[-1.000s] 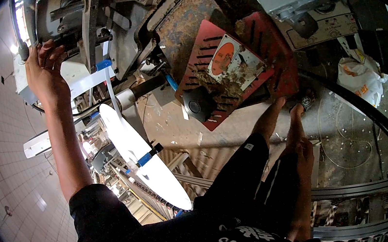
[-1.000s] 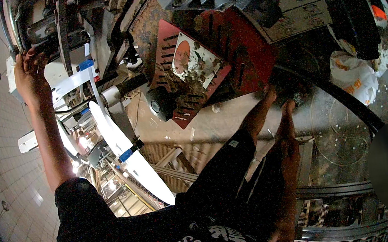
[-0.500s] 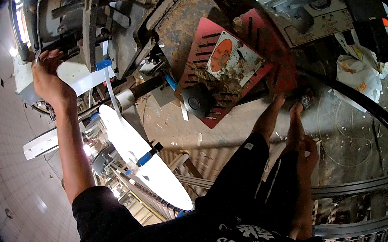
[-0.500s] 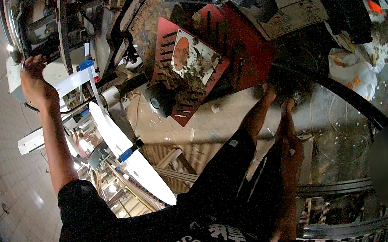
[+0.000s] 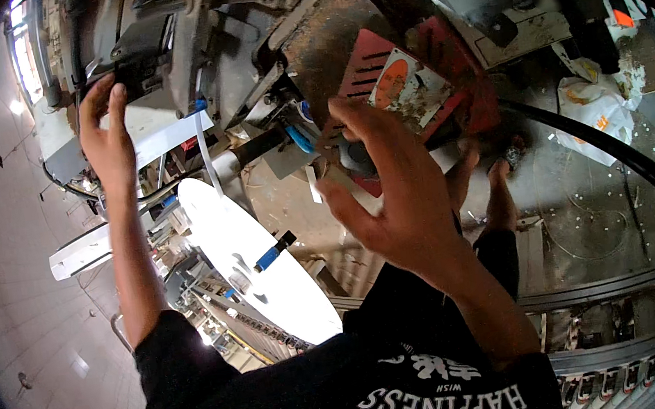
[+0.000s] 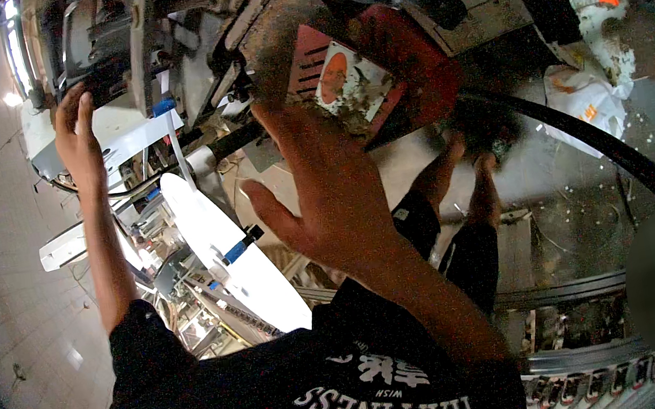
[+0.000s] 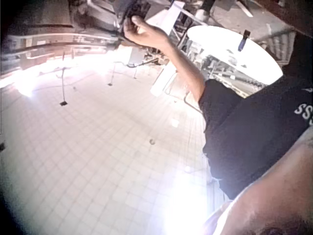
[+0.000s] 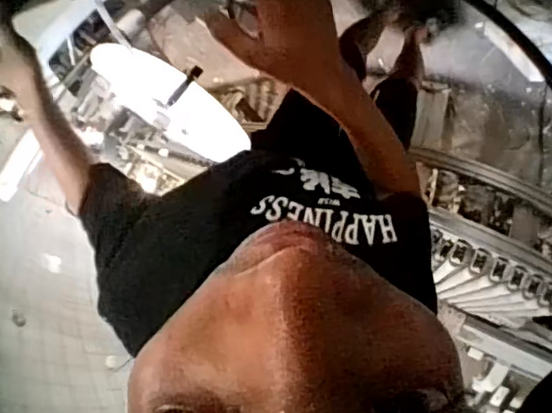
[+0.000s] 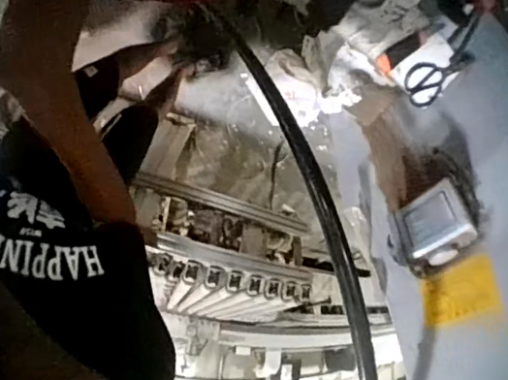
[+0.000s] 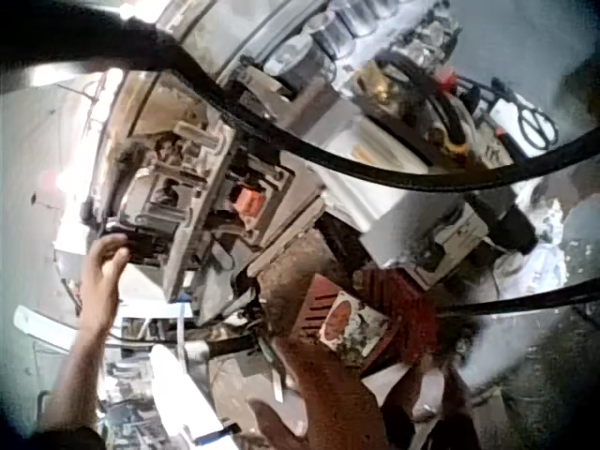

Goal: The person uses a wrench to adjust a component on a large industrial machine, cuts a strip of white tape with a pair of cutters, and handles the tape near the machine's rollers.

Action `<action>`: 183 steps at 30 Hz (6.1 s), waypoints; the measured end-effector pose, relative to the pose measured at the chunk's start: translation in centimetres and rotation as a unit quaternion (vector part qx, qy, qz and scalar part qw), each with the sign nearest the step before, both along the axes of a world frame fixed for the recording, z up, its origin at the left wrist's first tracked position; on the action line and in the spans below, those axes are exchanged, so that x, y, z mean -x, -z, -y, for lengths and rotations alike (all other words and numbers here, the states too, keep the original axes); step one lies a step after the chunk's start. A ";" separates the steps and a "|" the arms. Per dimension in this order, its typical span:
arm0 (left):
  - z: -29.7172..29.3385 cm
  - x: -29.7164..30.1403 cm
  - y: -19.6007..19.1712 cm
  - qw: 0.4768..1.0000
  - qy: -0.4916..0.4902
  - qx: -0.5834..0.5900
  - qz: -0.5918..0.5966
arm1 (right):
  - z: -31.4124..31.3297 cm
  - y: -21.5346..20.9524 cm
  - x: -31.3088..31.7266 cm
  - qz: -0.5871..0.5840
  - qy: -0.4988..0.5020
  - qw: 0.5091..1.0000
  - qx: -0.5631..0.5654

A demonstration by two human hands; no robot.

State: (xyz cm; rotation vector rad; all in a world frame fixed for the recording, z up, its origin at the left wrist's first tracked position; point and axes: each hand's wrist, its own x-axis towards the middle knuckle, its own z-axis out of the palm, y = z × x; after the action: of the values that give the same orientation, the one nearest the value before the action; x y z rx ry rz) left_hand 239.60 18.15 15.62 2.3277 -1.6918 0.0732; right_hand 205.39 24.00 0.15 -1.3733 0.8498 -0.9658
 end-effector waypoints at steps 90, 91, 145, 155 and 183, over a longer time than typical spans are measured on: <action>12.3 4.6 7.1 0.270 -0.547 0.325 -0.722 | 14.6 -5.3 -6.7 -0.090 -0.249 0.917 -0.298; 12.3 4.6 7.4 0.275 -0.545 0.330 -0.720 | 14.5 -5.2 -6.6 -0.090 -0.250 0.916 -0.301; 2.6 0.4 -0.6 0.682 -0.052 0.076 -0.726 | 0.9 0.1 -6.6 0.100 0.024 0.992 -0.073; 6.5 -2.2 -1.4 0.690 -0.066 0.085 -0.716 | 2.0 -0.5 -6.0 0.103 0.008 0.992 -0.072; 10.0 -3.9 -1.9 0.664 -0.053 0.015 -0.745 | 2.5 0.6 -6.2 0.151 -0.013 0.981 -0.118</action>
State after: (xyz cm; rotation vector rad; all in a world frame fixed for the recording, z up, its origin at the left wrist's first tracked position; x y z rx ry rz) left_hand 243.52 8.16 17.49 1.3845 -0.5881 -1.3483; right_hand 211.57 21.53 -0.40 -1.0035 0.6892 -0.9884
